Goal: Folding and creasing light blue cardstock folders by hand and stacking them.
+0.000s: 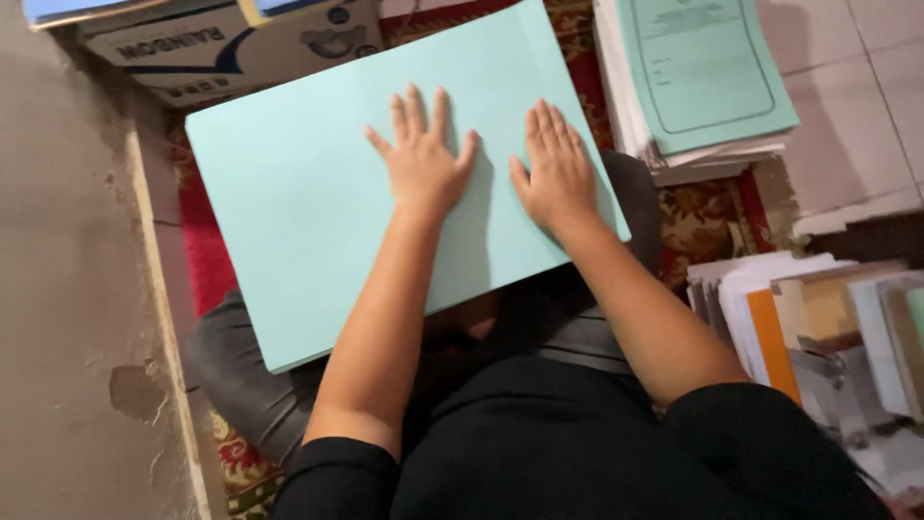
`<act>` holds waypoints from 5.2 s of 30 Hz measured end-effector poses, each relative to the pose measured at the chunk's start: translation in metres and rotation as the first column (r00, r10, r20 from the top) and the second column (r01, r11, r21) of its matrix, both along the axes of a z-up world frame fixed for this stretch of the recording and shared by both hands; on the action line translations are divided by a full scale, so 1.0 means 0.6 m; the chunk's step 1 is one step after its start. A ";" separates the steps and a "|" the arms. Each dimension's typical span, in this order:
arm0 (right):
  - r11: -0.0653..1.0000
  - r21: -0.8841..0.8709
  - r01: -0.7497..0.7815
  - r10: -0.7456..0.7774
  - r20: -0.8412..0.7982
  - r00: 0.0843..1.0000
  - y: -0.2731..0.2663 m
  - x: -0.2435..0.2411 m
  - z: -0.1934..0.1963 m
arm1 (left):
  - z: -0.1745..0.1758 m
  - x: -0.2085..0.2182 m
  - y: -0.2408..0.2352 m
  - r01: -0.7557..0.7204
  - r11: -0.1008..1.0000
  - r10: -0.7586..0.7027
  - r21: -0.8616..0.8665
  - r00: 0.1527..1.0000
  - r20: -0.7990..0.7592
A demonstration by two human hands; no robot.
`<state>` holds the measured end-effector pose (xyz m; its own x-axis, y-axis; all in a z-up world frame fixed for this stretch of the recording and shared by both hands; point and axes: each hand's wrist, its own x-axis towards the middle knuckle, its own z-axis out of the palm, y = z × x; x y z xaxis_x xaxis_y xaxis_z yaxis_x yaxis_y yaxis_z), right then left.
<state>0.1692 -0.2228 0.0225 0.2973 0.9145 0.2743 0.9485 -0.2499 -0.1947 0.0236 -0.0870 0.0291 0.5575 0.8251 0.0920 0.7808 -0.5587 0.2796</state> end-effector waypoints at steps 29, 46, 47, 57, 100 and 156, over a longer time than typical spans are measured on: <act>0.856 -0.096 0.508 -0.499 0.109 0.860 -0.117 0.398 -0.208 | 0.007 0.008 0.021 -0.107 0.994 0.106 -0.027 0.994 -0.027; 0.784 0.595 -0.176 -0.167 0.476 0.864 -0.050 0.136 0.200 | 0.026 -0.020 -0.006 0.144 0.988 -0.072 -0.051 0.734 0.676; 0.823 0.514 -0.244 0.017 0.407 0.913 -0.060 0.088 0.199 | 0.008 -0.019 -0.008 0.404 0.880 -0.014 -0.249 0.547 0.837; 0.889 0.276 -0.365 0.456 -0.469 0.757 -0.140 -0.145 0.138 | -0.015 -0.157 -0.017 0.423 0.732 0.220 -0.533 0.594 0.774; 0.998 -0.070 0.005 -0.059 -0.790 0.611 -0.120 0.072 0.035 | 0.025 -0.211 0.047 0.239 0.971 -0.238 -0.013 0.969 0.062; 0.869 0.058 -0.492 0.495 -0.122 0.860 -0.002 -0.205 0.029 | 0.081 -0.249 0.009 -0.071 0.988 0.060 0.137 0.994 0.086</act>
<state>0.0461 -0.2243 0.0397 -0.1573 0.9445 0.2884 0.9124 0.2507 -0.3234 -0.1261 -0.0819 0.0774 0.4883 0.8354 0.2521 0.7948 -0.5451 0.2668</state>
